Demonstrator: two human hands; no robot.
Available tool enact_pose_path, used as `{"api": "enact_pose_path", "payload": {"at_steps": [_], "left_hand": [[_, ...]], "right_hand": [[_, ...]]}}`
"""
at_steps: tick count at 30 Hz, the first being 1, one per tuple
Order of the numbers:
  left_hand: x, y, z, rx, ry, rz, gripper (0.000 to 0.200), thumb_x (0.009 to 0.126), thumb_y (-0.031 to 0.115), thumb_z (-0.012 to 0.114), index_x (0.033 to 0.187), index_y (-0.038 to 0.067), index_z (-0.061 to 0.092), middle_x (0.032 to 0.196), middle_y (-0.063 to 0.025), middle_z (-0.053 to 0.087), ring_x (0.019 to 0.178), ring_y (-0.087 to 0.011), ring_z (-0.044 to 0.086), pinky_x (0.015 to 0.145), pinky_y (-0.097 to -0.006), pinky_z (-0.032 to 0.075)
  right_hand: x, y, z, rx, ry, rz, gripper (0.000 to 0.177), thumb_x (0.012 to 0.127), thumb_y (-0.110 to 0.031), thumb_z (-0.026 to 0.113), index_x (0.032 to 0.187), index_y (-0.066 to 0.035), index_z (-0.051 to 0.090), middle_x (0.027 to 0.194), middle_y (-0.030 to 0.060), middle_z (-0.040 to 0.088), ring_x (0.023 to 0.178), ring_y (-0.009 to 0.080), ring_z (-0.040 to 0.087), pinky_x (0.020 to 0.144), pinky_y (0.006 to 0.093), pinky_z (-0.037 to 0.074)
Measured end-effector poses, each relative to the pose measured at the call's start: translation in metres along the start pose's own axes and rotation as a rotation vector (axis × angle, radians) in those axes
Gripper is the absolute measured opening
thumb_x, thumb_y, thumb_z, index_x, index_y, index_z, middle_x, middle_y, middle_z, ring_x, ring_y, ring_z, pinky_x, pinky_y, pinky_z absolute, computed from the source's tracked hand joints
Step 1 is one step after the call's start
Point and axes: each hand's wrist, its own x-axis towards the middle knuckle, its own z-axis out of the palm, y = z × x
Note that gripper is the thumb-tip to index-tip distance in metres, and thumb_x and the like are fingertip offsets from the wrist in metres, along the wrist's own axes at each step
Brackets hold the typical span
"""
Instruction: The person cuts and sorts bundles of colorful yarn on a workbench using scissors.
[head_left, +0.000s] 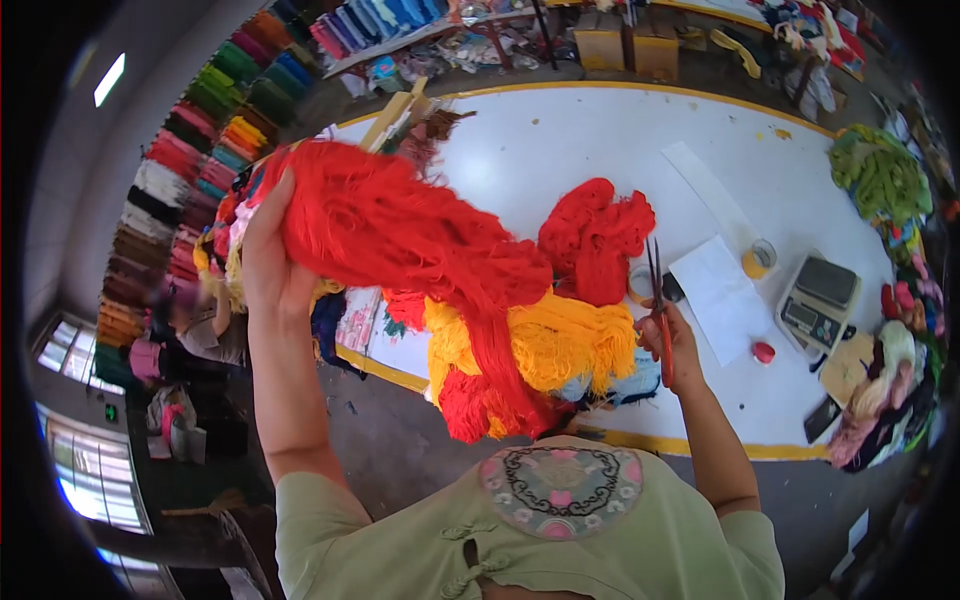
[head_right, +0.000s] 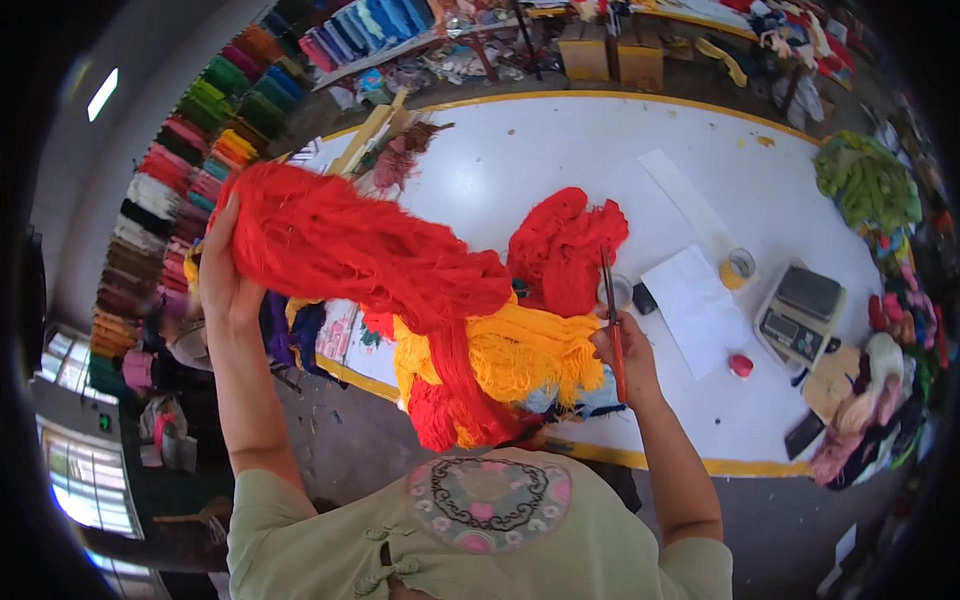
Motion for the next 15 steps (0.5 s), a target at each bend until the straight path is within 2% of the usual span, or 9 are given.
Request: {"api": "enact_pose_path", "payload": {"at_steps": [2, 3, 6, 7, 9, 10, 11, 14, 15], "left_hand": [[-0.034, 0.0, -0.016, -0.027, 0.045, -0.001, 0.036, 0.099, 0.012, 0.052, 0.131, -0.004, 0.05, 0.13, -0.0162, 0.059, 0.119, -0.0257, 0.059, 0.103, -0.0394, 0.047], [-0.052, 0.001, -0.026, -0.037, 0.073, 0.0, 0.036, 0.099, 0.013, 0.053, 0.13, -0.005, 0.05, 0.129, -0.0166, 0.059, 0.117, -0.0257, 0.06, 0.101, -0.039, 0.048], [-0.095, 0.008, -0.06, 0.022, 0.157, 0.172, 0.038, 0.1, 0.015, 0.051, 0.132, -0.005, 0.048, 0.132, -0.0166, 0.057, 0.119, -0.0264, 0.058, 0.102, -0.0411, 0.047], [-0.107, 0.011, -0.067, -0.025, 0.181, 0.183, 0.038, 0.1, 0.014, 0.05, 0.132, -0.005, 0.048, 0.131, -0.0166, 0.058, 0.12, -0.0267, 0.058, 0.103, -0.0421, 0.047], [-0.129, 0.017, -0.079, -0.115, 0.238, 0.199, 0.038, 0.1, 0.014, 0.05, 0.133, -0.004, 0.047, 0.131, -0.0167, 0.058, 0.121, -0.0274, 0.057, 0.103, -0.0439, 0.047], [-0.14, 0.018, -0.084, -0.054, 0.251, 0.237, 0.039, 0.099, 0.014, 0.05, 0.134, -0.004, 0.045, 0.131, -0.0173, 0.057, 0.121, -0.0282, 0.057, 0.103, -0.0445, 0.047], [-0.15, 0.019, -0.087, 0.007, 0.263, 0.275, 0.041, 0.099, 0.014, 0.05, 0.135, -0.004, 0.044, 0.131, -0.0179, 0.056, 0.122, -0.0289, 0.056, 0.103, -0.0451, 0.046], [-0.166, 0.008, -0.075, 0.205, 0.23, 0.379, 0.049, 0.097, 0.017, 0.055, 0.138, -0.005, 0.038, 0.133, -0.0204, 0.053, 0.121, -0.0313, 0.056, 0.103, -0.0466, 0.046], [-0.169, 0.002, -0.074, 0.229, 0.223, 0.394, 0.051, 0.097, 0.018, 0.055, 0.139, -0.005, 0.038, 0.133, -0.0207, 0.053, 0.121, -0.0315, 0.056, 0.103, -0.0466, 0.046]], "right_hand": [[-0.012, 0.012, 0.012, 0.04, 0.026, 0.187, 0.035, 0.092, -0.023, 0.066, 0.121, -0.008, 0.053, 0.093, 0.004, 0.062, 0.074, 0.0104, 0.058, 0.066, 0.0242, 0.045], [-0.013, 0.022, 0.021, -0.006, 0.051, 0.189, 0.035, 0.091, -0.029, 0.066, 0.117, -0.009, 0.055, 0.089, 0.0036, 0.062, 0.071, 0.0109, 0.057, 0.061, 0.0231, 0.043], [-0.004, 0.039, 0.044, -0.026, 0.014, 0.203, 0.041, 0.091, -0.038, 0.066, 0.117, -0.008, 0.055, 0.089, 0.0044, 0.063, 0.068, 0.0106, 0.058, 0.058, 0.0243, 0.044], [0.001, 0.031, 0.053, -0.084, 0.007, 0.313, 0.048, 0.091, -0.046, 0.065, 0.116, -0.007, 0.056, 0.088, 0.0053, 0.064, 0.066, 0.0102, 0.059, 0.055, 0.0245, 0.044], [0.008, 0.029, 0.058, -0.13, -0.053, 0.389, 0.052, 0.09, -0.05, 0.063, 0.116, -0.006, 0.056, 0.089, 0.0058, 0.064, 0.066, 0.0102, 0.059, 0.055, 0.0242, 0.045], [0.011, 0.03, 0.06, -0.152, -0.086, 0.43, 0.054, 0.09, -0.053, 0.063, 0.116, -0.006, 0.056, 0.089, 0.006, 0.064, 0.066, 0.0102, 0.06, 0.055, 0.024, 0.045], [0.014, 0.032, 0.06, -0.11, -0.075, 0.474, 0.05, 0.089, -0.044, 0.068, 0.116, -0.005, 0.056, 0.09, 0.0061, 0.064, 0.066, 0.0106, 0.059, 0.057, 0.0237, 0.046], [0.032, 0.049, 0.057, -0.188, -0.003, 0.216, 0.047, 0.086, -0.031, 0.075, 0.118, -0.004, 0.054, 0.093, 0.006, 0.063, 0.073, 0.0118, 0.06, 0.063, 0.0244, 0.049], [0.052, 0.072, 0.047, -0.194, -0.017, 0.086, 0.046, 0.082, -0.014, 0.076, 0.12, -0.004, 0.053, 0.097, 0.0066, 0.063, 0.082, 0.0123, 0.059, 0.071, 0.0257, 0.049]]}}
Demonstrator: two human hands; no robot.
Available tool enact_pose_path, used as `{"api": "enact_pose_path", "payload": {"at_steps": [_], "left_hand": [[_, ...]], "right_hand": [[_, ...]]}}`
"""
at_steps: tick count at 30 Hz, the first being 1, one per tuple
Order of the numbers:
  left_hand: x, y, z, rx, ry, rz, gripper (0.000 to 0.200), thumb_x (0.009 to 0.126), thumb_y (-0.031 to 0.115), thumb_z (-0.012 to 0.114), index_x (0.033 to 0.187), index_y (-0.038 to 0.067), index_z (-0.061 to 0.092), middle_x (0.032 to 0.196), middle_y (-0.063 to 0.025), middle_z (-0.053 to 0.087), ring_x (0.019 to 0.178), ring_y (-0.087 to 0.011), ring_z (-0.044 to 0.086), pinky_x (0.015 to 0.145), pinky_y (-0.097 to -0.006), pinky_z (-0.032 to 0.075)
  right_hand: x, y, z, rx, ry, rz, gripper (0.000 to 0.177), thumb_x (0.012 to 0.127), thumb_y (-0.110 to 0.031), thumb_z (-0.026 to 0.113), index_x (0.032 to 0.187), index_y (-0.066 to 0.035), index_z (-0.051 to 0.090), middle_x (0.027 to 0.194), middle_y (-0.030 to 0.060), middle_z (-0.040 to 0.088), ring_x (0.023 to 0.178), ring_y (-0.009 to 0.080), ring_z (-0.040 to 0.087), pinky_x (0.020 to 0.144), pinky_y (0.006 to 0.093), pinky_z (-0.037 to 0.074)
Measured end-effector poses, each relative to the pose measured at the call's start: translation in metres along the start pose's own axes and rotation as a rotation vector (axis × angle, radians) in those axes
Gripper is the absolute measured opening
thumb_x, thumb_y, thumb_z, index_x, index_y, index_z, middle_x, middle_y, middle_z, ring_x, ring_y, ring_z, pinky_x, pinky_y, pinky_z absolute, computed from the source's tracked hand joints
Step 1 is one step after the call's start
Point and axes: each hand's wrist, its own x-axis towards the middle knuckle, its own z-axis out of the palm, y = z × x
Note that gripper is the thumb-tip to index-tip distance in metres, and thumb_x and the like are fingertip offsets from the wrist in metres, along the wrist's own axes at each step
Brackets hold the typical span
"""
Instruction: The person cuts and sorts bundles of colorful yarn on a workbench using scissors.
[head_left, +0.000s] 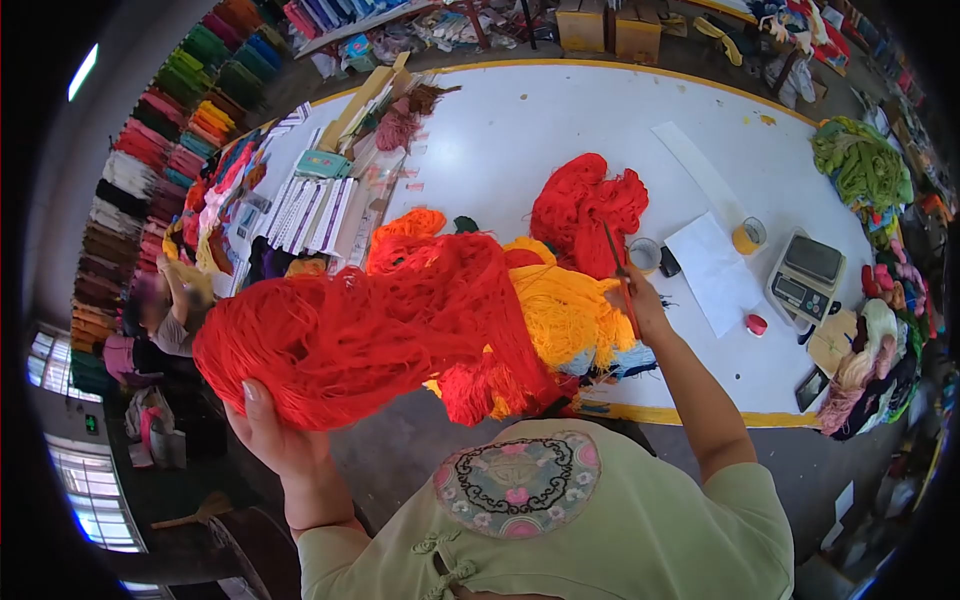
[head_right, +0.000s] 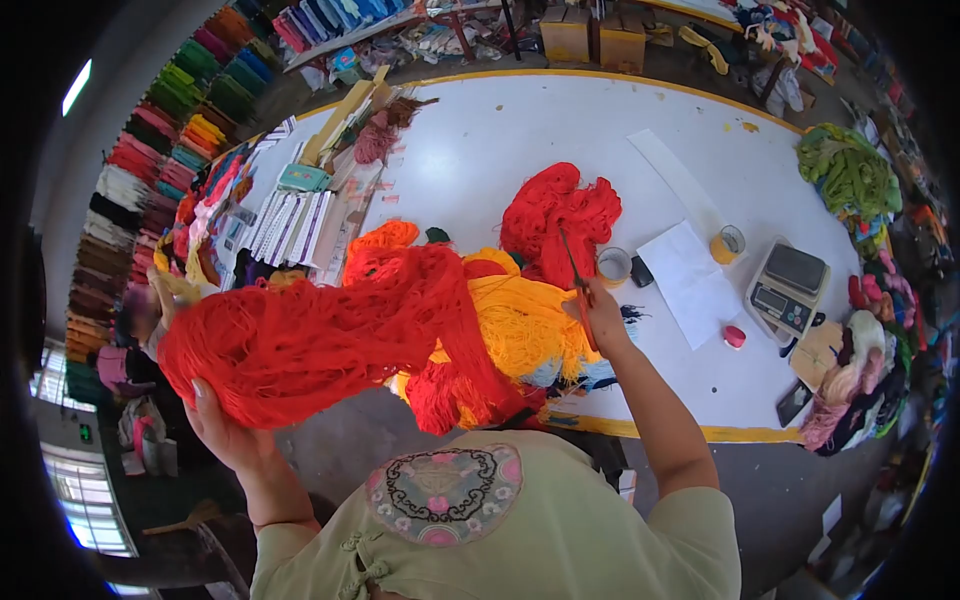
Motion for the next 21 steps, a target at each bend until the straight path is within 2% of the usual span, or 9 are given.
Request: {"api": "enact_pose_path", "payload": {"at_steps": [3, 6, 8, 10, 13, 14, 16, 18, 21], "left_hand": [[-0.006, -0.009, 0.006, -0.041, 0.038, -0.028, 0.049, 0.098, 0.017, 0.055, 0.139, -0.004, 0.038, 0.133, -0.0201, 0.053, 0.12, -0.0314, 0.056, 0.103, -0.048, 0.046], [-0.002, -0.011, 0.007, -0.12, 0.137, -0.068, 0.047, 0.099, 0.017, 0.052, 0.139, -0.004, 0.038, 0.134, -0.0198, 0.053, 0.121, -0.0317, 0.056, 0.103, -0.0492, 0.046], [-0.001, -0.009, 0.003, -0.178, 0.187, -0.086, 0.045, 0.1, 0.016, 0.05, 0.139, -0.003, 0.038, 0.134, -0.0197, 0.053, 0.122, -0.0321, 0.055, 0.103, -0.0502, 0.046], [-0.005, -0.007, 0.004, -0.116, 0.159, 0.007, 0.047, 0.099, 0.016, 0.05, 0.14, -0.003, 0.037, 0.135, -0.0209, 0.052, 0.123, -0.0338, 0.054, 0.103, -0.0509, 0.046], [-0.009, -0.007, 0.011, -0.043, 0.018, 0.08, 0.047, 0.099, 0.021, 0.047, 0.14, -0.002, 0.039, 0.138, -0.0192, 0.05, 0.128, -0.0341, 0.05, 0.107, -0.0526, 0.041], [-0.009, -0.008, 0.012, -0.02, -0.049, 0.088, 0.047, 0.1, 0.023, 0.046, 0.139, -0.001, 0.04, 0.14, -0.018, 0.049, 0.13, -0.0339, 0.048, 0.109, -0.0533, 0.039], [-0.007, -0.013, 0.01, -0.059, -0.042, 0.027, 0.049, 0.099, 0.024, 0.045, 0.141, -0.001, 0.038, 0.141, -0.0185, 0.048, 0.13, -0.0348, 0.047, 0.109, -0.0545, 0.038], [-0.001, -0.016, 0.014, -0.076, -0.026, -0.021, 0.05, 0.099, 0.025, 0.045, 0.141, -0.001, 0.037, 0.14, -0.0186, 0.048, 0.131, -0.0349, 0.046, 0.11, -0.0546, 0.036], [0.012, -0.022, 0.024, -0.132, 0.138, -0.007, 0.05, 0.095, 0.014, 0.051, 0.139, -0.005, 0.037, 0.133, -0.0218, 0.052, 0.122, -0.0346, 0.055, 0.103, -0.0502, 0.045]], "right_hand": [[0.043, -0.006, 0.013, 0.097, -0.08, -0.14, 0.048, 0.079, -0.006, 0.072, 0.122, -0.004, 0.053, 0.102, 0.0075, 0.064, 0.089, 0.0127, 0.059, 0.077, 0.0276, 0.048], [0.068, -0.012, 0.05, 0.196, -0.276, -0.227, 0.05, 0.077, 0.0, 0.068, 0.125, -0.005, 0.053, 0.103, 0.006, 0.065, 0.087, 0.0118, 0.059, 0.076, 0.0281, 0.048], [0.055, -0.033, 0.065, -0.037, -0.283, -0.209, 0.051, 0.077, 0.0, 0.068, 0.126, -0.006, 0.053, 0.103, 0.0047, 0.065, 0.087, 0.0114, 0.059, 0.076, 0.0281, 0.049], [0.045, -0.049, 0.071, -0.2, -0.27, -0.189, 0.051, 0.078, 0.001, 0.067, 0.127, -0.008, 0.053, 0.102, 0.0036, 0.066, 0.085, 0.0108, 0.06, 0.075, 0.0277, 0.049], [0.051, -0.051, 0.078, -0.104, -0.303, -0.164, 0.054, 0.08, 0.001, 0.069, 0.129, -0.006, 0.049, 0.112, 0.0059, 0.065, 0.085, 0.0093, 0.056, 0.078, 0.0252, 0.047], [0.054, -0.051, 0.083, -0.084, -0.369, -0.213, 0.052, 0.08, 0.001, 0.069, 0.129, -0.007, 0.05, 0.111, 0.0056, 0.065, 0.084, 0.0092, 0.056, 0.076, 0.0251, 0.047], [0.055, -0.062, 0.093, -0.041, -0.496, -0.309, 0.049, 0.081, 0.0, 0.068, 0.127, -0.007, 0.051, 0.108, 0.0051, 0.065, 0.081, 0.009, 0.056, 0.073, 0.0251, 0.047], [0.049, -0.073, 0.1, -0.035, -0.715, -0.168, 0.045, 0.084, -0.007, 0.07, 0.125, -0.007, 0.051, 0.097, 0.0028, 0.063, 0.078, 0.0093, 0.057, 0.07, 0.026, 0.047], [0.033, -0.104, 0.093, 0.082, -0.922, -0.02, 0.036, 0.088, -0.014, 0.067, 0.121, -0.007, 0.052, 0.084, 0.0043, 0.058, 0.07, 0.0111, 0.055, 0.062, 0.0265, 0.045]]}}
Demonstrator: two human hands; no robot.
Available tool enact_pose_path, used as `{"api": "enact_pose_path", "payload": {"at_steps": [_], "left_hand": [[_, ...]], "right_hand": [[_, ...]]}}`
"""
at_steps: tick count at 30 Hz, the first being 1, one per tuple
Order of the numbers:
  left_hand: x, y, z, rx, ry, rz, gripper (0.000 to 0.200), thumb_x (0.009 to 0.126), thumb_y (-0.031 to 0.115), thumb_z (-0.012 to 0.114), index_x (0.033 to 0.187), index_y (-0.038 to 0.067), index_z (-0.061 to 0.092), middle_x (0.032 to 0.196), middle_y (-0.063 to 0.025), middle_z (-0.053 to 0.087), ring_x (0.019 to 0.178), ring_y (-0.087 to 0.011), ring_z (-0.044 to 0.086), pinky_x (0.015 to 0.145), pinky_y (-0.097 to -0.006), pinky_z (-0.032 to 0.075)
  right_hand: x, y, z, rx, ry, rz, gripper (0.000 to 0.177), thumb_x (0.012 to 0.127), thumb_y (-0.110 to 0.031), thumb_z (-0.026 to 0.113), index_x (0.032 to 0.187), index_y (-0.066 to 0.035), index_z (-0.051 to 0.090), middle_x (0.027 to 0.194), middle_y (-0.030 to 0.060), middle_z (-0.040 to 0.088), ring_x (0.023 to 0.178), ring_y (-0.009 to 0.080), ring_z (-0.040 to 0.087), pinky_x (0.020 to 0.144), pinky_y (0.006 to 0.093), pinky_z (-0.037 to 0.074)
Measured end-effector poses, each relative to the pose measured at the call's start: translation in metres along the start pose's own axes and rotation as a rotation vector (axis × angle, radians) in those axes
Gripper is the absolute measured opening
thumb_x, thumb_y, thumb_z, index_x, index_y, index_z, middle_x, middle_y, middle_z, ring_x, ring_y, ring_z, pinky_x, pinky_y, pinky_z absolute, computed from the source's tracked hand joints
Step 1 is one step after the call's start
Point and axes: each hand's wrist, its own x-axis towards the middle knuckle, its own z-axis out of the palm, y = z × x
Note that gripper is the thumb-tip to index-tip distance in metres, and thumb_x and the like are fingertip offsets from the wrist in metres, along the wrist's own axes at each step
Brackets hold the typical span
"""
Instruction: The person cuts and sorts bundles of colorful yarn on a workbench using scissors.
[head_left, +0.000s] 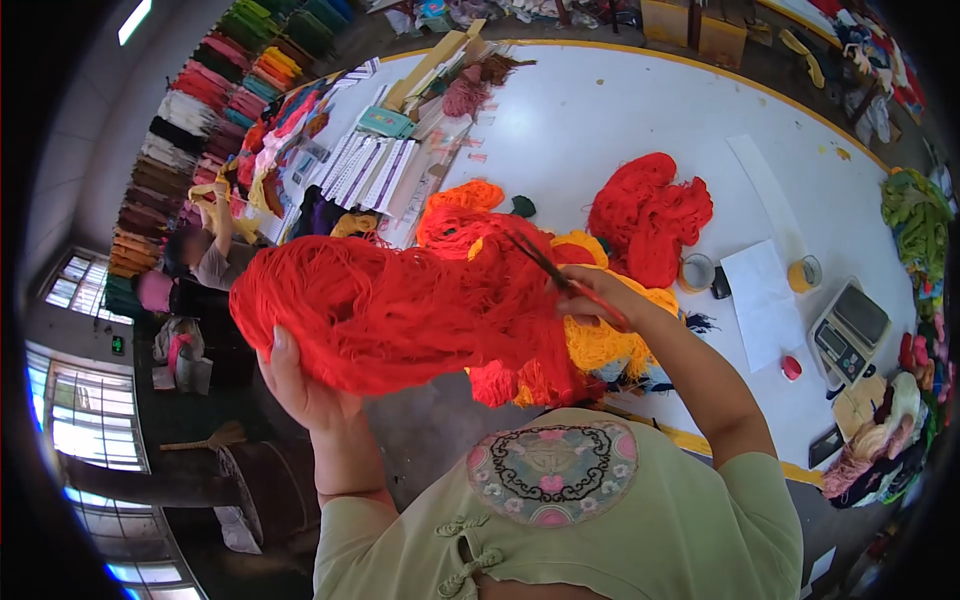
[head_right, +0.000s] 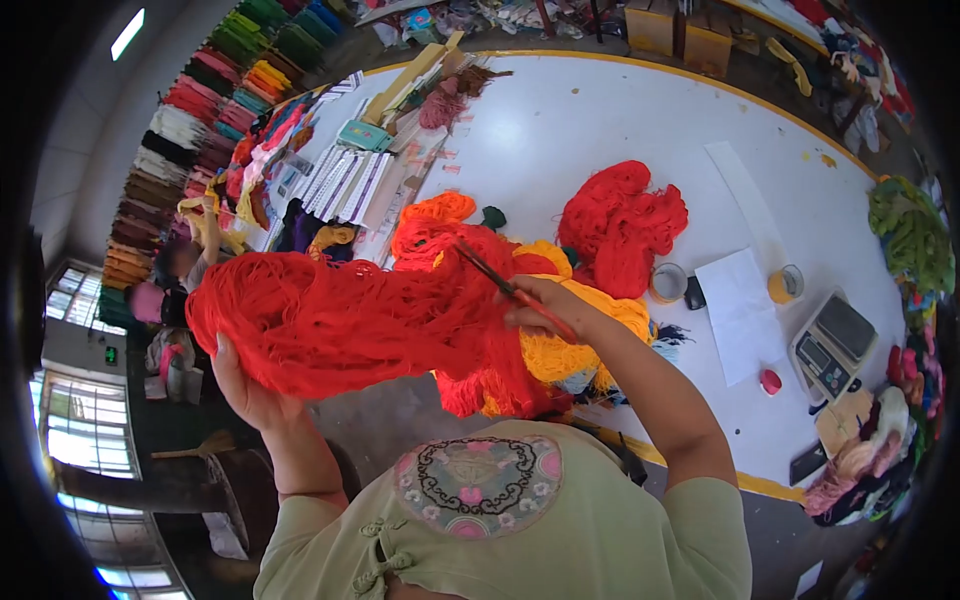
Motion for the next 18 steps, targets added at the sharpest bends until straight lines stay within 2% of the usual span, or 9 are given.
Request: {"api": "enact_pose_path", "payload": {"at_steps": [2, 4, 5, 8, 10, 12, 15, 16, 18], "left_hand": [[0.006, -0.004, 0.006, 0.118, 0.03, 0.07, 0.044, 0.097, 0.012, 0.052, 0.138, -0.001, 0.041, 0.131, -0.0176, 0.055, 0.12, -0.0303, 0.057, 0.102, -0.0461, 0.047], [0.014, -0.016, 0.01, 0.265, 0.052, 0.14, 0.041, 0.098, 0.012, 0.053, 0.137, 0.002, 0.044, 0.13, -0.0158, 0.057, 0.12, -0.0291, 0.056, 0.102, -0.0446, 0.047], [0.015, -0.023, 0.013, 0.268, 0.06, 0.131, 0.044, 0.096, 0.005, 0.055, 0.138, 0.003, 0.042, 0.13, -0.013, 0.056, 0.119, -0.0246, 0.056, 0.1, -0.0403, 0.048], [0.023, -0.059, 0.003, 0.508, -0.081, 0.255, 0.047, 0.095, 0.0, 0.056, 0.139, 0.003, 0.039, 0.131, -0.0104, 0.053, 0.119, -0.0207, 0.054, 0.101, -0.0364, 0.044], [0.025, -0.076, 0.003, 0.565, -0.214, 0.271, 0.052, 0.093, -0.004, 0.056, 0.14, 0.004, 0.036, 0.132, -0.0086, 0.051, 0.121, -0.0181, 0.05, 0.103, -0.0335, 0.041], [0.029, -0.082, 0.009, 0.42, -0.219, 0.224, 0.055, 0.093, -0.006, 0.056, 0.141, 0.006, 0.033, 0.132, -0.0089, 0.049, 0.121, -0.0177, 0.049, 0.104, -0.0328, 0.039], [0.043, -0.083, 0.002, 0.364, -0.24, 0.272, 0.056, 0.093, -0.007, 0.053, 0.143, 0.008, 0.031, 0.136, -0.0091, 0.046, 0.124, -0.0201, 0.049, 0.106, -0.0364, 0.039], [0.052, -0.077, -0.002, 0.28, -0.228, 0.292, 0.056, 0.094, -0.006, 0.052, 0.143, 0.009, 0.031, 0.137, -0.0091, 0.045, 0.126, -0.022, 0.048, 0.107, -0.0392, 0.038], [0.072, -0.056, -0.006, 0.12, -0.197, 0.332, 0.054, 0.095, -0.004, 0.049, 0.144, 0.01, 0.031, 0.14, -0.0092, 0.044, 0.13, -0.0256, 0.046, 0.109, -0.0447, 0.037]], "right_hand": [[-0.016, -0.02, -0.001, 0.19, -0.07, -0.065, 0.035, 0.089, -0.014, 0.064, 0.121, -0.006, 0.052, 0.082, 0.0058, 0.058, 0.066, 0.0117, 0.053, 0.058, 0.0255, 0.042], [-0.029, -0.051, 0.008, 0.29, 0.029, -0.264, 0.036, 0.088, -0.012, 0.061, 0.122, -0.005, 0.051, 0.082, 0.0065, 0.057, 0.064, 0.0116, 0.051, 0.056, 0.0256, 0.04], [-0.036, -0.067, 0.012, 0.338, 0.08, -0.366, 0.036, 0.087, -0.011, 0.059, 0.122, -0.005, 0.051, 0.081, 0.0068, 0.057, 0.063, 0.0115, 0.05, 0.056, 0.0257, 0.039], [-0.065, -0.112, 0.022, 0.371, 0.103, -0.63, 0.04, 0.086, -0.01, 0.057, 0.125, -0.005, 0.049, 0.082, 0.0079, 0.057, 0.062, 0.0121, 0.05, 0.056, 0.027, 0.04], [-0.089, -0.126, 0.023, 0.456, 0.103, -0.749, 0.045, 0.084, -0.01, 0.058, 0.127, -0.006, 0.046, 0.08, 0.0074, 0.055, 0.062, 0.0115, 0.049, 0.057, 0.0276, 0.04], [-0.113, -0.137, 0.029, 0.553, 0.144, -0.917, 0.049, 0.085, -0.01, 0.061, 0.13, -0.007, 0.043, 0.079, 0.0064, 0.052, 0.061, 0.0115, 0.047, 0.057, 0.0277, 0.04], [-0.148, -0.142, 0.023, 0.386, 0.431, -1.005, 0.045, 0.089, -0.015, 0.06, 0.129, -0.006, 0.043, 0.081, 0.005, 0.052, 0.062, 0.0105, 0.048, 0.057, 0.0262, 0.04], [-0.16, -0.138, 0.015, 0.275, 0.626, -0.935, 0.044, 0.089, -0.013, 0.062, 0.129, -0.005, 0.046, 0.089, 0.008, 0.058, 0.065, 0.011, 0.051, 0.057, 0.0249, 0.04], [-0.175, -0.128, 0.0, -0.19, 1.201, -0.552, 0.042, 0.09, -0.007, 0.06, 0.129, -0.003, 0.048, 0.101, 0.0113, 0.063, 0.071, 0.0139, 0.057, 0.064, 0.027, 0.046]]}}
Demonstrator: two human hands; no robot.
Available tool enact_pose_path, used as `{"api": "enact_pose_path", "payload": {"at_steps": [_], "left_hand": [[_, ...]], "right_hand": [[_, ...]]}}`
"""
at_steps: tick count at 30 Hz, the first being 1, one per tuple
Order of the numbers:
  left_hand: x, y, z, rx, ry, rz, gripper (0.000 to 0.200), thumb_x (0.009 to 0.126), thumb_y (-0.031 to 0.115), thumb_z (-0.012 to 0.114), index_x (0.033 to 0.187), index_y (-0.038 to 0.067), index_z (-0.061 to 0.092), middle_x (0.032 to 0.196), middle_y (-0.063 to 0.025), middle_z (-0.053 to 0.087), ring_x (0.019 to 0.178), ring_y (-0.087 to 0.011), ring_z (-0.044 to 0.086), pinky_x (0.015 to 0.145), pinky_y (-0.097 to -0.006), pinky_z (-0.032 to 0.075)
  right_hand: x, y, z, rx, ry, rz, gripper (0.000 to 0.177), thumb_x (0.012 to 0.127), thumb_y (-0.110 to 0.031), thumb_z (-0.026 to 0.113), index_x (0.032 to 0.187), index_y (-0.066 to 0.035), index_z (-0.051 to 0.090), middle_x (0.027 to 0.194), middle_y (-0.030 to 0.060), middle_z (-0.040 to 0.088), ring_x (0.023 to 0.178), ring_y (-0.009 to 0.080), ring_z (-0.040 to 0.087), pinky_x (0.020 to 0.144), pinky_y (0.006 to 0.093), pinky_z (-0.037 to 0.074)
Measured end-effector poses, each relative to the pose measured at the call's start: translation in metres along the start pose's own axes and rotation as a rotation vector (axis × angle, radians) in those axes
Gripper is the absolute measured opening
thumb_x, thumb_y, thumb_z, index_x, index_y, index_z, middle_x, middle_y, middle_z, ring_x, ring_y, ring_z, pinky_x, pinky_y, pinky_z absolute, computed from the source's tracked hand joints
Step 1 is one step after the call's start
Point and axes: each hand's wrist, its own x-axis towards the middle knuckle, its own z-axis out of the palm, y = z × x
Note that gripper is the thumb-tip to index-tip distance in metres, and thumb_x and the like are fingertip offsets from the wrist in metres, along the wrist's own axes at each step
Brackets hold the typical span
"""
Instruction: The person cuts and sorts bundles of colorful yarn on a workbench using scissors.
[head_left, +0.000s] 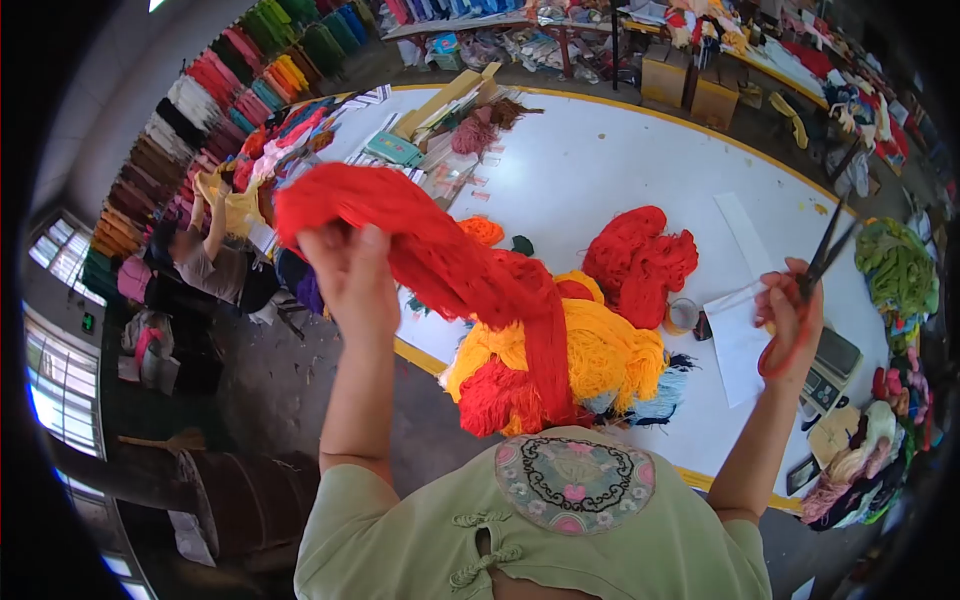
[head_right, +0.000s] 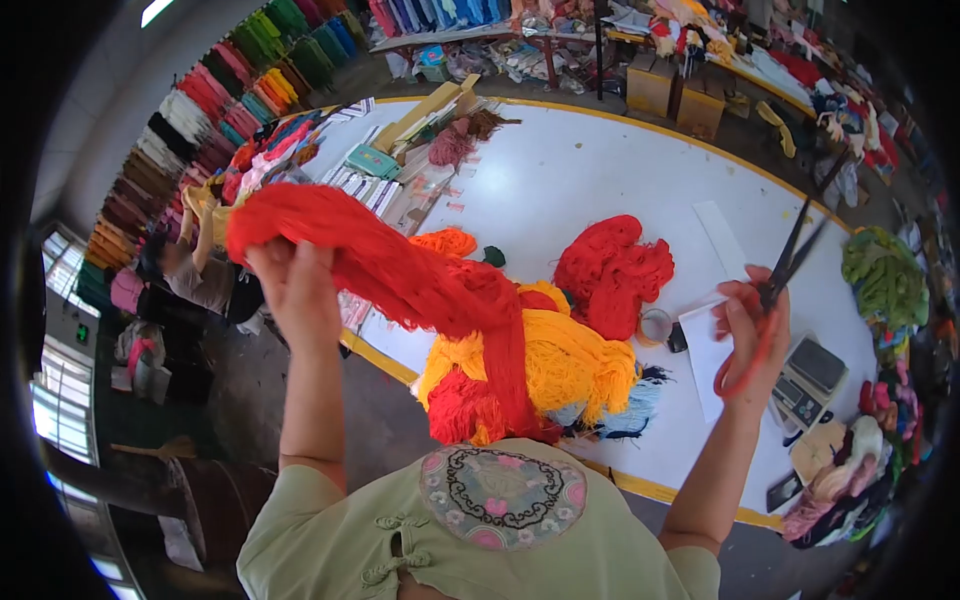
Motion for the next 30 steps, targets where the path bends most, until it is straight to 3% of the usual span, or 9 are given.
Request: {"api": "enact_pose_path", "payload": {"at_steps": [3, 11, 13, 15, 20, 22, 23, 27, 30], "left_hand": [[0.038, 0.036, -0.007, -0.272, -0.03, 0.027, 0.053, 0.097, 0.001, 0.044, 0.147, 0.013, 0.029, 0.148, -0.0109, 0.039, 0.137, -0.0323, 0.04, 0.113, -0.0527, 0.031], [0.096, 0.097, 0.016, -0.351, -0.28, 0.253, 0.053, 0.095, -0.001, 0.044, 0.144, 0.014, 0.031, 0.145, -0.0107, 0.041, 0.135, -0.0285, 0.043, 0.111, -0.0511, 0.035], [0.095, 0.109, 0.022, -0.367, -0.286, 0.253, 0.055, 0.094, -0.003, 0.044, 0.144, 0.015, 0.03, 0.144, -0.0102, 0.041, 0.134, -0.0275, 0.043, 0.11, -0.0502, 0.037], [0.093, 0.121, 0.021, -0.385, -0.281, 0.23, 0.057, 0.093, -0.005, 0.045, 0.143, 0.016, 0.03, 0.143, -0.0097, 0.041, 0.133, -0.0268, 0.044, 0.109, -0.0495, 0.039], [0.075, 0.143, -0.02, -0.39, -0.137, 0.226, 0.056, 0.092, -0.005, 0.046, 0.142, 0.018, 0.031, 0.143, -0.0091, 0.039, 0.132, -0.026, 0.044, 0.108, -0.0494, 0.039], [0.066, 0.149, -0.046, -0.426, -0.082, 0.197, 0.056, 0.092, -0.004, 0.046, 0.142, 0.018, 0.031, 0.143, -0.009, 0.038, 0.132, -0.0262, 0.044, 0.108, -0.0496, 0.039], [0.062, 0.151, -0.062, -0.423, -0.054, 0.204, 0.054, 0.093, -0.003, 0.046, 0.142, 0.016, 0.03, 0.143, -0.0092, 0.039, 0.133, -0.026, 0.044, 0.108, -0.0494, 0.039], [0.042, 0.162, -0.147, -0.405, 0.123, 0.136, 0.061, 0.091, -0.005, 0.052, 0.144, 0.018, 0.029, 0.134, -0.0042, 0.042, 0.112, -0.0184, 0.055, 0.095, -0.0382, 0.048], [0.017, 0.16, -0.216, -0.361, 0.222, 0.035, 0.056, 0.093, -0.004, 0.049, 0.142, 0.016, 0.034, 0.135, -0.0039, 0.046, 0.119, -0.0181, 0.054, 0.098, -0.0411, 0.048]], "right_hand": [[0.004, 0.011, -0.017, -0.892, 0.183, -0.173, 0.041, 0.09, -0.001, 0.057, 0.131, -0.002, 0.049, 0.112, 0.0115, 0.063, 0.081, 0.0159, 0.062, 0.075, 0.0284, 0.05], [-0.029, 0.007, 0.123, -0.06, -0.229, -0.492, 0.049, 0.082, -0.01, 0.068, 0.127, -0.002, 0.05, 0.126, 0.0142, 0.06, 0.097, 0.0175, 0.061, 0.087, 0.0319, 0.049], [-0.046, 0.021, 0.186, 0.154, -0.364, -0.473, 0.084, 0.066, -0.03, 0.089, 0.131, -0.003, 0.044, 0.13, 0.0147, 0.057, 0.102, 0.0216, 0.061, 0.09, 0.0358, 0.049], [-0.073, 0.016, 0.239, 0.132, -0.485, -0.452, 0.094, 0.059, -0.038, 0.091, 0.13, -0.003, 0.042, 0.132, 0.0155, 0.055, 0.108, 0.0243, 0.059, 0.093, 0.0376, 0.047], [-0.143, 0.03, 0.345, 0.377, -0.603, -0.331, 0.09, 0.067, -0.022, 0.09, 0.135, -0.003, 0.034, 0.136, 0.0127, 0.047, 0.121, 0.0242, 0.05, 0.105, 0.0376, 0.038], [-0.162, 0.033, 0.362, 0.16, -0.641, -0.323, 0.086, 0.069, -0.021, 0.09, 0.133, -0.004, 0.035, 0.125, 0.0076, 0.051, 0.116, 0.0205, 0.051, 0.101, 0.0345, 0.04], [-0.173, 0.031, 0.369, 0.284, -0.709, -0.089, 0.071, 0.071, -0.013, 0.088, 0.125, -0.005, 0.042, 0.113, 0.0034, 0.051, 0.106, 0.0164, 0.051, 0.096, 0.0315, 0.042], [-0.166, 0.071, 0.375, 0.371, -0.699, 0.086, 0.047, 0.072, 0.002, 0.077, 0.11, -0.008, 0.051, 0.102, -0.0001, 0.052, 0.098, 0.0124, 0.05, 0.09, 0.0281, 0.044], [-0.13, 0.018, 0.364, 0.441, -0.7, 0.083, 0.04, 0.075, 0.008, 0.068, 0.109, -0.005, 0.05, 0.101, 0.0066, 0.057, 0.092, 0.0168, 0.061, 0.085, 0.0284, 0.05]]}}
